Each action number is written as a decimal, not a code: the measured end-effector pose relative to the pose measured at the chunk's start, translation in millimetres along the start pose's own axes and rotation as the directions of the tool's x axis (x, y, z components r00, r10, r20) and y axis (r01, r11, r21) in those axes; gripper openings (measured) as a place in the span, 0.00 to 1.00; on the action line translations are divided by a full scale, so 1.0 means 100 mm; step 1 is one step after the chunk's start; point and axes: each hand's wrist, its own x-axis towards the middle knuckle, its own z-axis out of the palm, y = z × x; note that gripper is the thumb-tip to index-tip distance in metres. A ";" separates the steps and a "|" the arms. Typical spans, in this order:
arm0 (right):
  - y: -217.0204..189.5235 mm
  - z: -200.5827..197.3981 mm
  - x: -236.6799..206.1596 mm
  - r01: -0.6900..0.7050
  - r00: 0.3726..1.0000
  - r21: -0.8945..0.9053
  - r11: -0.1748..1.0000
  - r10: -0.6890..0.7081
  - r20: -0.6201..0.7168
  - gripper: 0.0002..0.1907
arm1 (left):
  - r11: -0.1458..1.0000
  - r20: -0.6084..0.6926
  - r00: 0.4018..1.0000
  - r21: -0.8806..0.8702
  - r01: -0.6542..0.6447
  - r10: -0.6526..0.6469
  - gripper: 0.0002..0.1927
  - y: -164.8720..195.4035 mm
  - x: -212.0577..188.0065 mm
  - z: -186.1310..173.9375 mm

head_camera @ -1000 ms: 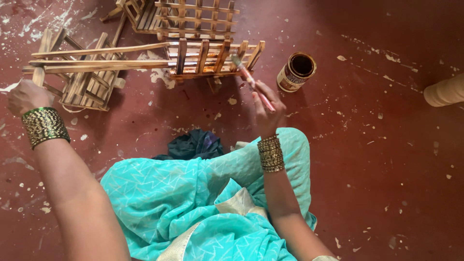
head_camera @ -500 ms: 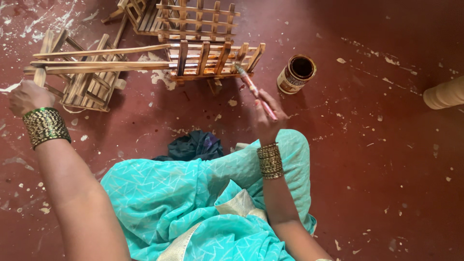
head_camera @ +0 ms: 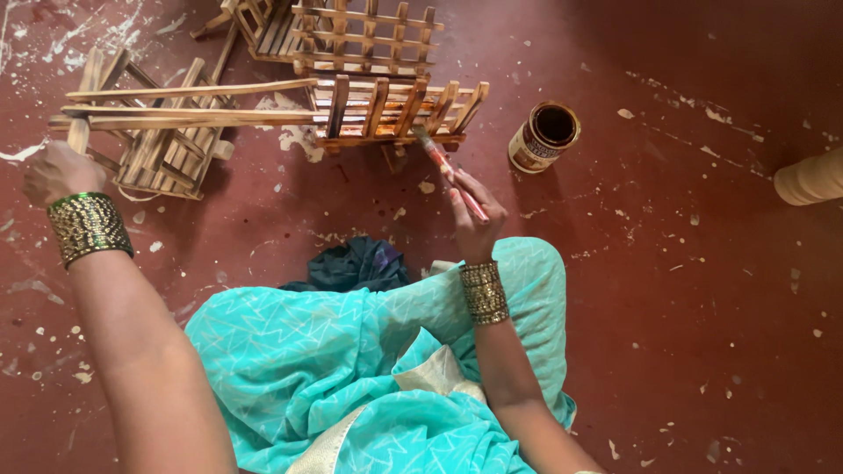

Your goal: The person sits on the floor staining small wooden furniture pieces with a brush. They hold a piece steady with one hand while brushing dark stain onto its slats, periodically dipping the brush into a jar of stain and rotating the piece to coat different sides.

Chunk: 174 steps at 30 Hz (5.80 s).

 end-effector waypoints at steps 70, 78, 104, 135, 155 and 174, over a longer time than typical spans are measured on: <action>0.68 0.29 -0.42 -0.224 0.646 0.974 -0.040 0.742 0.179 0.13 | 1.000 0.000 1.000 -0.012 0.023 -0.023 0.10 0.05 -0.07 -0.04; 0.46 0.17 -0.58 -0.446 0.841 0.865 0.229 0.437 0.318 0.31 | 0.998 -0.012 1.000 -0.053 0.026 -0.027 0.10 0.07 -0.11 -0.02; 0.78 -0.40 -0.19 -0.819 0.552 0.253 0.514 0.588 0.592 0.33 | 0.992 0.094 0.988 -0.019 0.128 -0.125 0.11 0.14 -0.05 -0.08; 0.67 -0.02 -0.29 -0.828 0.557 0.402 0.391 0.658 0.506 0.20 | 0.995 0.050 0.994 0.020 0.094 -0.095 0.10 0.15 -0.05 -0.11; 0.45 0.14 -0.52 -0.844 0.517 0.157 0.513 0.697 0.497 0.21 | 0.979 0.139 0.974 -0.074 0.188 -0.177 0.12 0.18 -0.05 -0.13; 0.44 0.46 -0.54 -0.767 0.641 0.305 0.565 0.643 0.420 0.23 | 0.988 0.108 0.985 -0.052 0.142 -0.136 0.10 0.16 -0.06 -0.12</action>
